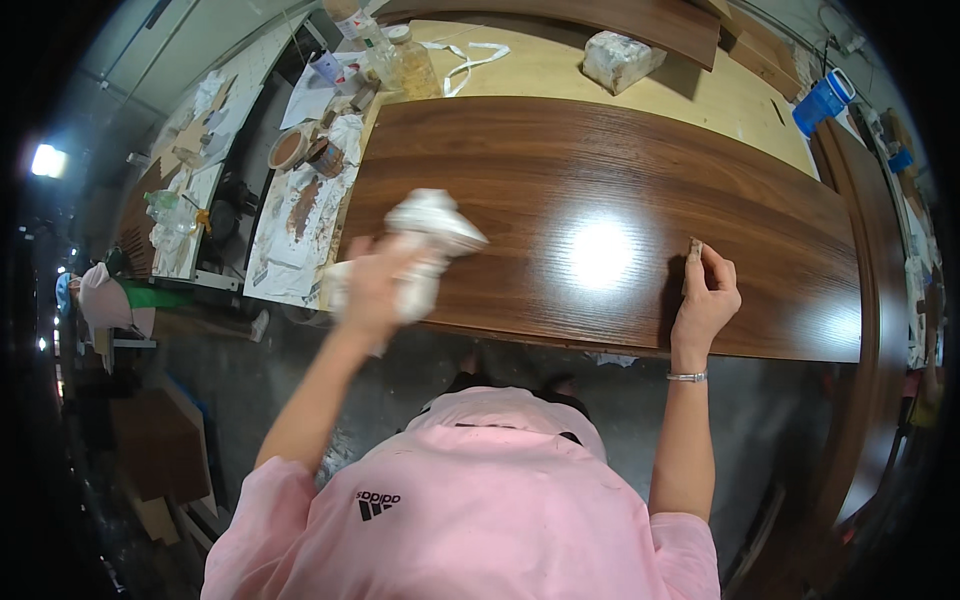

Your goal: The person cleans wooden furniture panels. They use a cloth to wipe the surface, scrape away small imperfections with a tool, and apply a liquid from a bottle to the cloth for further wiping.

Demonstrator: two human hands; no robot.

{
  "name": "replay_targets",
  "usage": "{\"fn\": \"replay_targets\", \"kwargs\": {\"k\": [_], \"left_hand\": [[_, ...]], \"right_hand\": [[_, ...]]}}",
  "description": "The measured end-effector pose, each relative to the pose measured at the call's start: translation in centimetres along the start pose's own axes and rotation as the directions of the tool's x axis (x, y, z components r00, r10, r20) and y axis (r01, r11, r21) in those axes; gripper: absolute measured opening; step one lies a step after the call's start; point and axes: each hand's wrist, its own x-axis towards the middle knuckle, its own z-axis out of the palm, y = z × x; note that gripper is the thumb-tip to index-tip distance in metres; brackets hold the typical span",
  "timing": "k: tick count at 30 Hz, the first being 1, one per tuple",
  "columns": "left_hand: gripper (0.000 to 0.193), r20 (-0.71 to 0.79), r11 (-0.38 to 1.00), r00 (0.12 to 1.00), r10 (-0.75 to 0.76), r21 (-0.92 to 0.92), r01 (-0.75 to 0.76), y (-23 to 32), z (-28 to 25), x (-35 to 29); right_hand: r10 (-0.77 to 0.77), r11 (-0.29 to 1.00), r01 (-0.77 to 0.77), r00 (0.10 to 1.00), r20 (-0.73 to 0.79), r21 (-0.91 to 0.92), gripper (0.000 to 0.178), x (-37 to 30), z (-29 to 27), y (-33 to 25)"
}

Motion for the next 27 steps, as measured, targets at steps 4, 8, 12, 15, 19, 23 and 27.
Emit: {"fn": "replay_targets", "kwargs": {"k": [4, 8, 12, 15, 19, 23, 27], "left_hand": [[0.031, -0.364, 0.872, 0.868, -0.339, 0.226, 0.435, -12.1, -8.4, -7.2], [0.031, -0.111, 0.864, 0.902, -0.417, -0.358, 0.355, -1.0, -4.7, -1.7], [0.030, -0.078, 0.951, 0.955, 0.286, -0.096, -0.293, 6.0, 1.8, -1.2], [0.037, -0.130, 0.997, 0.991, 0.033, -0.062, -0.042, -3.5, -0.6, -2.5], [0.035, -0.068, 0.922, 0.925, -0.373, 0.083, 0.378, -9.8, -5.2, -2.6], [0.064, 0.071, 0.970, 0.968, -0.243, 0.038, 0.241, -4.5, -3.2, 0.0], [0.075, 0.192, 0.961, 0.951, -0.243, -0.084, 0.263, -6.0, -3.8, 0.8]], "right_hand": [[-0.006, 1.000, 0.006, 1.000, 0.013, 0.028, 0.015, -0.2, 0.6, -0.3], [-0.029, 0.999, 0.028, 0.999, -0.017, -0.034, 0.015, 0.1, 0.1, 0.6], [-0.028, 1.000, 0.028, 1.000, -0.009, -0.009, 0.017, 0.1, 0.2, 1.1], [0.003, 1.000, -0.003, 1.000, -0.017, -0.002, 0.017, -0.2, 0.0, 0.8], [0.036, 0.999, -0.037, 0.999, -0.033, -0.015, 0.017, -0.1, 0.3, 0.6], [0.006, 1.000, -0.008, 0.998, -0.062, -0.019, 0.017, 0.0, 0.6, 0.7], [0.008, 0.999, -0.010, 0.999, -0.047, -0.038, 0.017, 0.1, 0.4, 0.7]]}}
